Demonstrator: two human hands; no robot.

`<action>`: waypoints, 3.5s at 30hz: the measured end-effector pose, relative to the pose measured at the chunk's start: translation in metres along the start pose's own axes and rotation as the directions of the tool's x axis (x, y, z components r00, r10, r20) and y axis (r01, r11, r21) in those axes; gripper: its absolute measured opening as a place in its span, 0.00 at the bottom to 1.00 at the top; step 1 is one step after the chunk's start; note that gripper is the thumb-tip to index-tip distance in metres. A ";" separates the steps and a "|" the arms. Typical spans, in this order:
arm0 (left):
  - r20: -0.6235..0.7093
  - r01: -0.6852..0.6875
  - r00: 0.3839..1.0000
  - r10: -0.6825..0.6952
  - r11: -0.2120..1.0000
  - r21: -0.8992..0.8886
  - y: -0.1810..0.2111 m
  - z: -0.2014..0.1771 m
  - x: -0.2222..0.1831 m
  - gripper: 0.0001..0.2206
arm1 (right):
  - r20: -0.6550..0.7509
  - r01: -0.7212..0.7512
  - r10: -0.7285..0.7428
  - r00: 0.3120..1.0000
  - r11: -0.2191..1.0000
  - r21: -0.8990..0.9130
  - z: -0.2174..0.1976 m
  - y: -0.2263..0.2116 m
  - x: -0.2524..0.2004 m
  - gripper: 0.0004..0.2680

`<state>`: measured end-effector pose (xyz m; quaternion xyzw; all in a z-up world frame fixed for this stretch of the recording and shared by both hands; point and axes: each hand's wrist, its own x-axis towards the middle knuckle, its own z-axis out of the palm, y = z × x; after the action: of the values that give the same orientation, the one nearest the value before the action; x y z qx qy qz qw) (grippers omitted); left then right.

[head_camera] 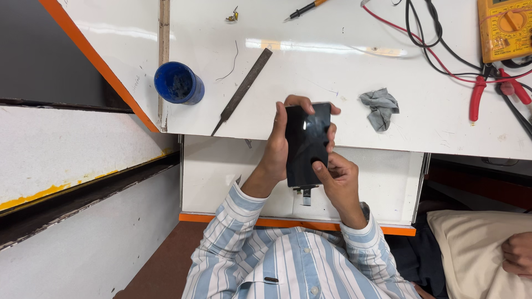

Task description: The person works on a smartphone screen assembly, peeling off a protective film, applying adhesive tape to the connector area, and using a precision tool to scrape or clean the edges. The screen is handled and repositioned multiple times during the process.

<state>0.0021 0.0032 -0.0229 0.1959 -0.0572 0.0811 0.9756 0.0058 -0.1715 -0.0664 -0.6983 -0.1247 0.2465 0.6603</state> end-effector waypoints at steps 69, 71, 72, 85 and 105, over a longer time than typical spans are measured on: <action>-0.206 0.020 0.978 0.034 0.968 0.251 0.035 0.075 0.007 0.27 | -0.037 0.114 -0.108 0.993 0.928 0.355 -0.016 -0.058 -0.028 0.14; -0.184 0.043 0.983 0.004 0.968 0.248 0.037 0.075 0.006 0.28 | -0.044 0.116 -0.108 0.993 0.939 0.323 -0.016 -0.059 -0.029 0.13; -0.184 0.057 0.983 -0.011 0.968 0.244 0.037 0.075 0.006 0.28 | -0.048 0.117 -0.108 0.993 0.945 0.306 -0.015 -0.060 -0.030 0.13; -0.209 0.013 0.976 0.054 0.952 0.307 0.036 0.067 0.016 0.27 | 0.026 -0.028 0.019 0.999 0.923 0.383 -0.006 -0.064 -0.013 0.11; -0.218 0.049 0.976 -0.012 0.985 0.164 0.034 0.047 0.020 0.27 | -0.179 0.286 -0.297 0.938 0.954 -0.084 0.015 -0.056 -0.001 0.10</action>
<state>0.0115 0.0188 0.0360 0.2684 0.0592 0.0914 0.9571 0.0061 -0.1533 -0.0108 -0.7107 -0.1704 0.0746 0.6784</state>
